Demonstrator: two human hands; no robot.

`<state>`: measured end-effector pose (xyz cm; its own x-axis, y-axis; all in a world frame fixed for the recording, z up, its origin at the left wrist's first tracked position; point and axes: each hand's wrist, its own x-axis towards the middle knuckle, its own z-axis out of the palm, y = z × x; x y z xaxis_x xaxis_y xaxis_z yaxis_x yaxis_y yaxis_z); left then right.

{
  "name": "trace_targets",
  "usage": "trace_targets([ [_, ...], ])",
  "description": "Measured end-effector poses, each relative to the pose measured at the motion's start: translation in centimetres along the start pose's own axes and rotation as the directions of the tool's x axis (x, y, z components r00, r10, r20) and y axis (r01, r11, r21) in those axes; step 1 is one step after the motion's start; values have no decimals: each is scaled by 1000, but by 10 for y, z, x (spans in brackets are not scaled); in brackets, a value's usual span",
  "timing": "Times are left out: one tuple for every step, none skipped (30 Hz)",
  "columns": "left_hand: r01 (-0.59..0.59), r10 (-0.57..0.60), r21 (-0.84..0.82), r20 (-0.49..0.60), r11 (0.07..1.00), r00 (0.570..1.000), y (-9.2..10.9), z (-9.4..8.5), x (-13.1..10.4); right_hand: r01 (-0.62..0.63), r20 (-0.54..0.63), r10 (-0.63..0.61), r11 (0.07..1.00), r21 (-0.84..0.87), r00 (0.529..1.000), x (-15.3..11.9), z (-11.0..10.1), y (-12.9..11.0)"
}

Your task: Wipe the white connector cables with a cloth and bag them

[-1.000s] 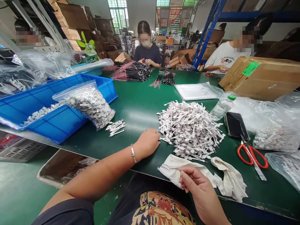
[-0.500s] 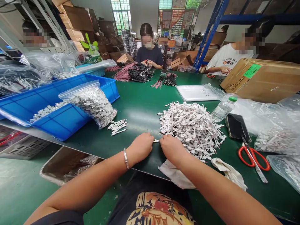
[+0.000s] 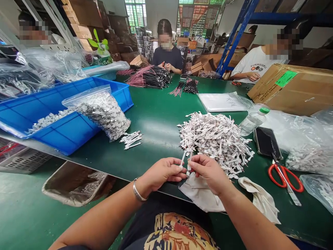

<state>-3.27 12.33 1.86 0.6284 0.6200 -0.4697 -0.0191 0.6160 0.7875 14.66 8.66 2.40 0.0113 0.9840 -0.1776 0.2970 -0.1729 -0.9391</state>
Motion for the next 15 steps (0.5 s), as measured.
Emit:
trace_targets([
  [-10, 10, -2, 25, 1000, 1000, -1, 3, -1, -28, 13, 27, 997, 74, 1000, -2, 1, -1],
  [-23, 23, 4, 48, 1000, 999, -1, 5, -2, -60, 25, 57, 987, 150, 998, -4, 3, -2],
  [-34, 33, 14, 69, 999, 997, -1, 7, -3, -91, 35, 86, 971, 223, 996, -5, 4, -2],
  [-42, 40, 22, 86, 999, 996, -1, 8, -4, -115, 42, 107, 951, 286, 993, -7, 4, -3],
  [-45, 42, 26, 97, 999, 994, -1, 9, -6, -126, 43, 118, 936, 330, 992, -8, 5, -3],
  [-43, 40, 25, 103, 999, 994, -1, 10, -7, -126, 43, 118, 927, 352, 992, -10, 5, -2],
  [-36, 34, 20, 103, 999, 994, -1, 11, -8, -124, 45, 115, 921, 370, 992, -11, 5, -2],
  [-27, 26, 14, 99, 1000, 995, 0, 12, -8, -126, 50, 116, 914, 386, 992, -12, 5, -1],
  [-21, 20, 7, 90, 1000, 996, 0, 12, -9, -136, 56, 124, 907, 400, 991, -13, 5, 0],
  [-15, 15, 2, 79, 1000, 997, 0, 13, -10, -152, 63, 139, 899, 410, 988, -14, 5, 1],
  [-11, 12, -2, 74, 1000, 997, 0, 13, -10, -170, 69, 155, 892, 418, 986, -15, 5, 1],
  [-10, 11, -5, 76, 1000, 997, -1, 13, -11, -183, 74, 168, 886, 426, 983, -16, 6, 2],
  [-11, 12, -7, 84, 1000, 996, -1, 14, -11, -190, 75, 175, 880, 436, 982, -17, 6, 2],
  [-14, 15, -10, 92, 1000, 996, -1, 14, -11, -190, 73, 176, 875, 445, 982, -18, 6, 2],
  [-17, 18, -13, 93, 1000, 996, -1, 14, -12, -187, 70, 174, 871, 454, 982, -19, 7, 1],
])
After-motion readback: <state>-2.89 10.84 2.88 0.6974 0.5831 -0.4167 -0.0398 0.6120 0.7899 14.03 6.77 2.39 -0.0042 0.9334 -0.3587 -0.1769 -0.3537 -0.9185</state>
